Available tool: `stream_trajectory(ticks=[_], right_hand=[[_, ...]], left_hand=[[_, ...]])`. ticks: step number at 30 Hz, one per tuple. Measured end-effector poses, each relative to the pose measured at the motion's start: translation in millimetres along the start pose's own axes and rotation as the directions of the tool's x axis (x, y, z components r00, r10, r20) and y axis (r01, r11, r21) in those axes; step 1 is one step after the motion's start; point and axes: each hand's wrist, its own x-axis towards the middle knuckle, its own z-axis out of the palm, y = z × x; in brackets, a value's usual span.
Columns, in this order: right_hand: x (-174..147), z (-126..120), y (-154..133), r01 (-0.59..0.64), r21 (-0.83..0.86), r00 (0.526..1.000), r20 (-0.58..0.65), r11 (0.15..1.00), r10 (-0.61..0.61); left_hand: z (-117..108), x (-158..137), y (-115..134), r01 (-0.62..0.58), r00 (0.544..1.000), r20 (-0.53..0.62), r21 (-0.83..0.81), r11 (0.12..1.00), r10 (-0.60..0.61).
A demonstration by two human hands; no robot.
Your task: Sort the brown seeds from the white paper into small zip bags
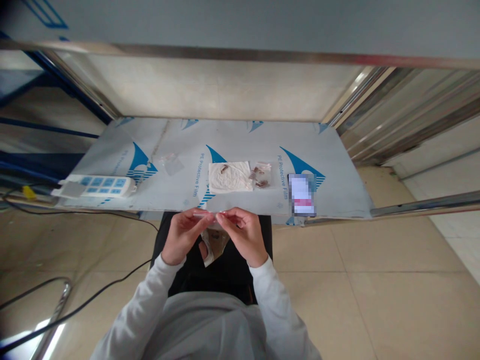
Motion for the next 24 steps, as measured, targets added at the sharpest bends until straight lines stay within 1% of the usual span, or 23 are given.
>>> stream_trajectory(ticks=[2,4,8,12,16,18,21,22,24], right_hand=[[0.0,1.3,-0.3,-0.013,0.017,1.0,0.018,1.0,0.012],[-0.5,2.2,0.2,-0.018,0.026,1.0,0.011,1.0,0.018],[-3.1,0.6,3.3,-0.002,0.004,0.998,-0.06,1.0,0.002],[-5.3,-1.6,5.7,0.029,-0.022,0.998,-0.05,0.999,-0.03],[-5.6,1.3,5.5,0.059,-0.04,0.998,-0.033,0.997,-0.06],[-4.5,3.2,6.5,0.043,-0.022,0.999,-0.011,0.999,-0.043],[-0.7,2.7,11.1,0.002,0.02,1.0,0.017,1.0,-0.002],[1.2,1.4,12.8,-0.005,0.03,1.0,0.016,1.0,0.005],[5.6,-2.3,14.8,-0.012,0.053,1.0,0.001,0.999,0.012]], left_hand=[[0.8,-1.1,-0.9,-0.018,0.999,-0.045,0.006,1.0,0.018],[0.6,-2.1,-2.4,-0.031,0.997,-0.07,0.005,0.999,0.032],[-0.7,-1.7,-5.3,-0.018,0.999,-0.048,0.014,1.0,0.018],[2.7,-0.7,-5.9,0.02,1.0,-0.006,-0.007,1.0,-0.02],[9.2,-2.4,-1.9,0.039,0.997,-0.059,-0.029,0.999,-0.04],[11.0,-2.8,-0.4,0.072,0.995,-0.066,-0.055,0.996,-0.075],[8.8,-1.1,-2.2,0.085,0.996,-0.024,-0.054,0.995,-0.087],[6.8,0.0,-3.6,0.072,0.997,0.006,-0.04,0.997,-0.072],[1.9,2.3,-6.4,0.047,0.993,0.109,-0.009,0.999,-0.046]])
